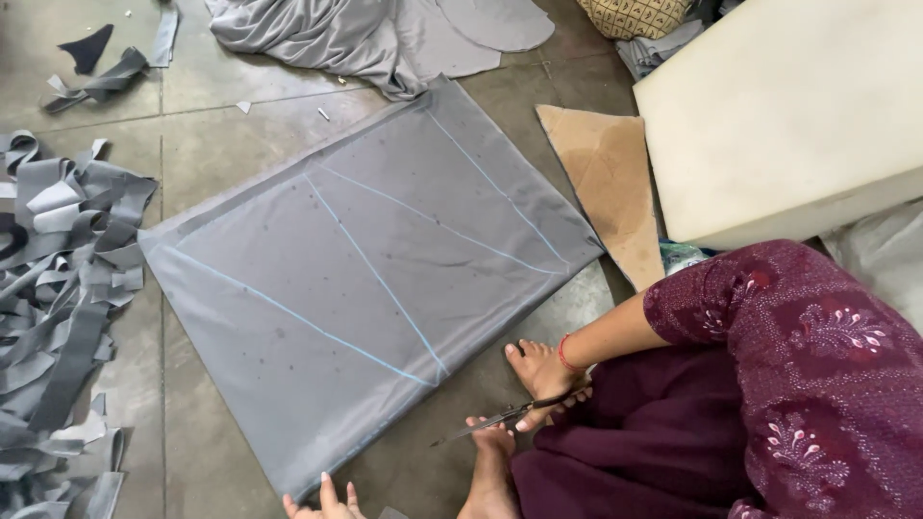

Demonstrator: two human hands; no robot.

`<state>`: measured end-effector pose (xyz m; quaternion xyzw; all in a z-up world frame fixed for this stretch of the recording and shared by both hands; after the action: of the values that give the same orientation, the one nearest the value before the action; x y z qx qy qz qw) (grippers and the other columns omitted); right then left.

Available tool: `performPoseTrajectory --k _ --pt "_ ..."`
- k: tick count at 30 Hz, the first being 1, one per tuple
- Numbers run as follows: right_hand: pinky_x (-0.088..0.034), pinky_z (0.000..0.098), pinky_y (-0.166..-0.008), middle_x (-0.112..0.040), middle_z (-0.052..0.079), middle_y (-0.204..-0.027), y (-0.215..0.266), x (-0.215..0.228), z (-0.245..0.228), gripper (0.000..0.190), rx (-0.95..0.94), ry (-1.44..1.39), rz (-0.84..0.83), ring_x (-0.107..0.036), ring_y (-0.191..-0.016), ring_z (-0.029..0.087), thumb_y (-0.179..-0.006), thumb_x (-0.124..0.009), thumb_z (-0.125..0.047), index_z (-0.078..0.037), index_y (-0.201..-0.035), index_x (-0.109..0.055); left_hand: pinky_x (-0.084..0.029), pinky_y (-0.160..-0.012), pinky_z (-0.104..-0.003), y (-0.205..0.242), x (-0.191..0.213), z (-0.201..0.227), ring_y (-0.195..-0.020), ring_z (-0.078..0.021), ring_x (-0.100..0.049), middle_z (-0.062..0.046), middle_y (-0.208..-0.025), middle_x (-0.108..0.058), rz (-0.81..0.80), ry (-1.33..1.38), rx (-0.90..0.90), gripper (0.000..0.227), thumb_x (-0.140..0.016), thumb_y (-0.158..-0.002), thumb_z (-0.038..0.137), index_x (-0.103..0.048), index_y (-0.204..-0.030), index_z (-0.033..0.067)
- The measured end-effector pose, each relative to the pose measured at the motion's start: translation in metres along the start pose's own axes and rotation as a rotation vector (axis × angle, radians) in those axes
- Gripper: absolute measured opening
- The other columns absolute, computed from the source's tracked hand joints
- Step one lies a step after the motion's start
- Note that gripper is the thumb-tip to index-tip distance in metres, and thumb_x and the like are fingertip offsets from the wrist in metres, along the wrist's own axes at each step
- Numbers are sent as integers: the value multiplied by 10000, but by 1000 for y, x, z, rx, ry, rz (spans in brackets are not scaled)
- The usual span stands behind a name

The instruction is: Tracing a cardboard template onto a piece of grey fabric using chalk and then cutting out the shape with scissors.

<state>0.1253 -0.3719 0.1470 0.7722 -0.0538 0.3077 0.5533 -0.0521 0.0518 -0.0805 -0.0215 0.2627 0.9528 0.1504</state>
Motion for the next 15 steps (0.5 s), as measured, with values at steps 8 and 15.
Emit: performPoseTrajectory --k 8,15 --pt "-629 470 -921 -83 346 -1645 46 30 -28 1647 -147 -152 -82 -616 -1288 426 -482 -737 -764 30 -1595 182 -435 -972 -518 21 -17 -15 -1297 -260 -510 21 -1463 -488 -243 70 200 609 -598 -984 190 -382 -1528 357" --pt "-483 464 -1037 -285 377 -1546 12 5 -6 1654 -80 -139 4 -501 -1324 482 -569 -800 -811 48 -1601 165 -419 -991 -453 42 -42 -22 -1334 -231 -509 -25 -1456 -514 -481 65 343 473 -516 -1027 269 -460 -1497 264"
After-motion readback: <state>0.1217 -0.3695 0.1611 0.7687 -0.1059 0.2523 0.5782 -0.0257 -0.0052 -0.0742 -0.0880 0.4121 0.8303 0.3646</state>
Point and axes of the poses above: each hand's wrist, its own y-axis away from the middle knuckle, its own x-axis out of the back of the hand, z = x × y, the point moved 7 cm from there along -y, towards the middle knuckle
